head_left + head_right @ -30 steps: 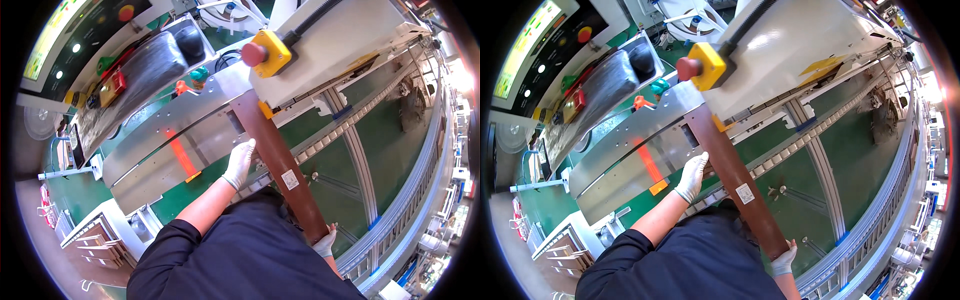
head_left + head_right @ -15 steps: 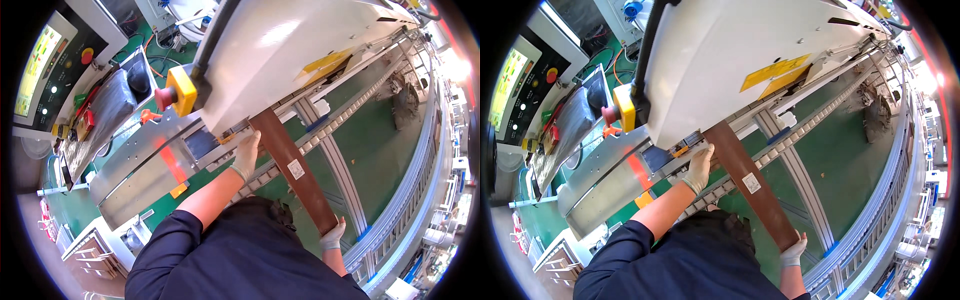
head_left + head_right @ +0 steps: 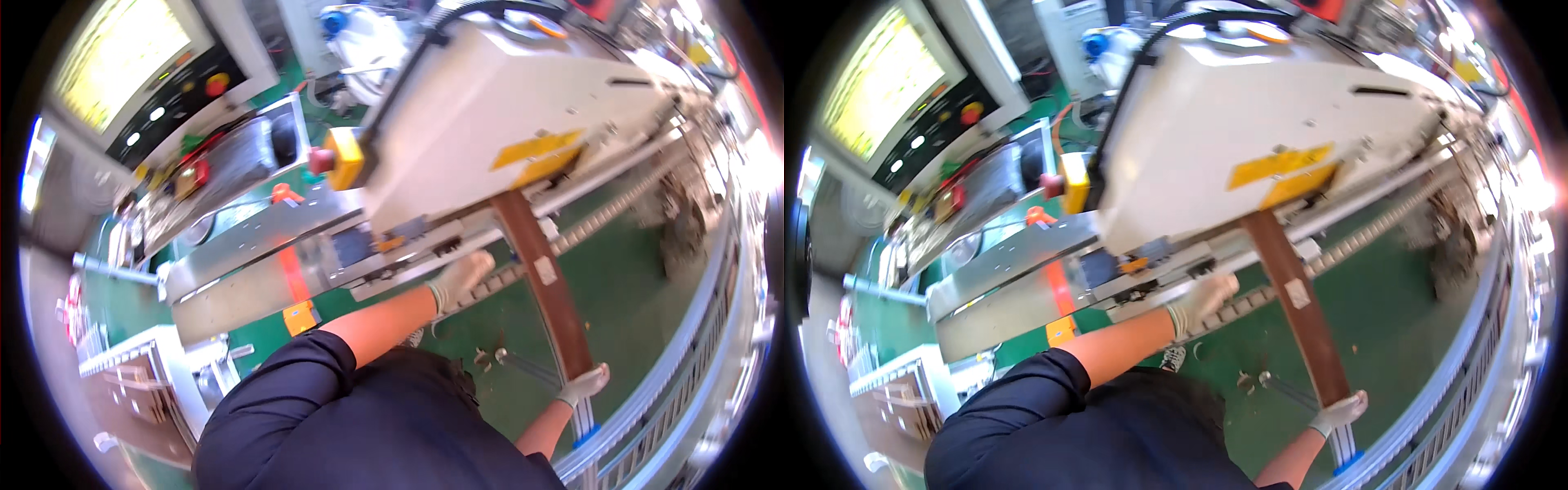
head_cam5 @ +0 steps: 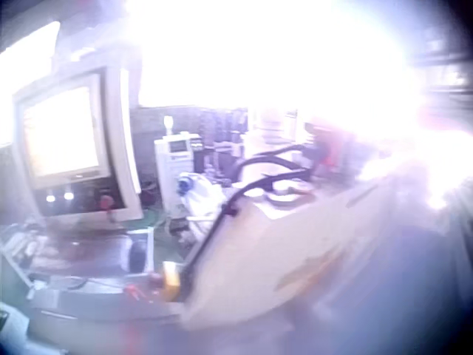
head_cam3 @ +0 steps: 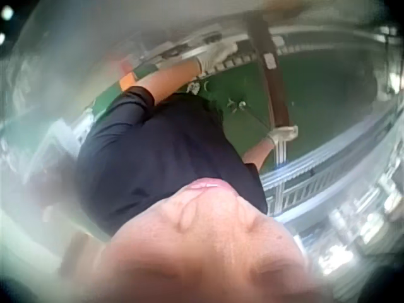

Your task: The person picks up wooden planks from a stack and feeds them one at a time into the intake slot of a woodworking machine.

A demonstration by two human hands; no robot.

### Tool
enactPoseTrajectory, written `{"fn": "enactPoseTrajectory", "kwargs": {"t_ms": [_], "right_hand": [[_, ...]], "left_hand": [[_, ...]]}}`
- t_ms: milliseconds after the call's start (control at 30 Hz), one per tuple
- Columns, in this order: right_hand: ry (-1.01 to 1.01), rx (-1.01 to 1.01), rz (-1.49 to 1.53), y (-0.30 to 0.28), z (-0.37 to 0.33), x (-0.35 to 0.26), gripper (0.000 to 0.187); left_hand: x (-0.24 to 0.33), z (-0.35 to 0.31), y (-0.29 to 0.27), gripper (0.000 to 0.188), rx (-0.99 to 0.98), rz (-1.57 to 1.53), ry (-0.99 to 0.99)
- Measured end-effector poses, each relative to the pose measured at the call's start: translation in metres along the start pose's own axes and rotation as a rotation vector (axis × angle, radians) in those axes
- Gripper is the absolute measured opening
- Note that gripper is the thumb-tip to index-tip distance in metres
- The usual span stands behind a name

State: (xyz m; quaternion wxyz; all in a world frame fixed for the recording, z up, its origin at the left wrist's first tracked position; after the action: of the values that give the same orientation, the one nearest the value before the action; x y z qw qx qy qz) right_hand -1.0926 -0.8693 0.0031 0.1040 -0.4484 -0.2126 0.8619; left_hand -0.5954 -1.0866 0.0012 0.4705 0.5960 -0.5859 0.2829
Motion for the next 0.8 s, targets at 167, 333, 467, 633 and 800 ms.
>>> {"fn": "enactPoseTrajectory", "kwargs": {"t_ms": [167,333,467,633,800], "right_hand": [[-0.592,-0.246,-0.017,0.077,-0.07,-0.175,0.029],[-0.863,-0.99,0.566,0.109,-0.262,-0.326,0.028],[-1.257,-1.459,0.462,0.066,-0.415,-0.396,0.021],[-1.403,-1.789,0.308,0.018,-0.498,-0.425,0.034],[-1.501,-1.743,0.228,-0.013,-0.548,-0.431,0.037]], "left_hand": [[0.003,-0.126,-0.046,0.05,0.113,1.004,0.432],[-0.014,-0.181,-0.108,0.058,0.014,0.885,0.055],[-0.04,-0.235,-0.164,0.056,0.12,0.895,0.016],[-0.043,-0.339,-0.237,0.063,0.334,1.024,-0.066],[-0.077,-0.473,-0.324,0.053,0.744,0.934,-0.182]]}}
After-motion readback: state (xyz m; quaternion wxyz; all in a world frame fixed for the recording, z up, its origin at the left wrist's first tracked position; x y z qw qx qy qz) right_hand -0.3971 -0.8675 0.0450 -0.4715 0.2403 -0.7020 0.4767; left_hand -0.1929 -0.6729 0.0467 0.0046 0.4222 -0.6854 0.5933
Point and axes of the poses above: each hand's wrist, its own z-axis towards the middle knuckle, its own y-axis out of the palm, x = y × z, the point moved 6 cm from there along z, towards the middle knuckle, and after that the axes turned 7 degrees about x, right-handed, at the moved point
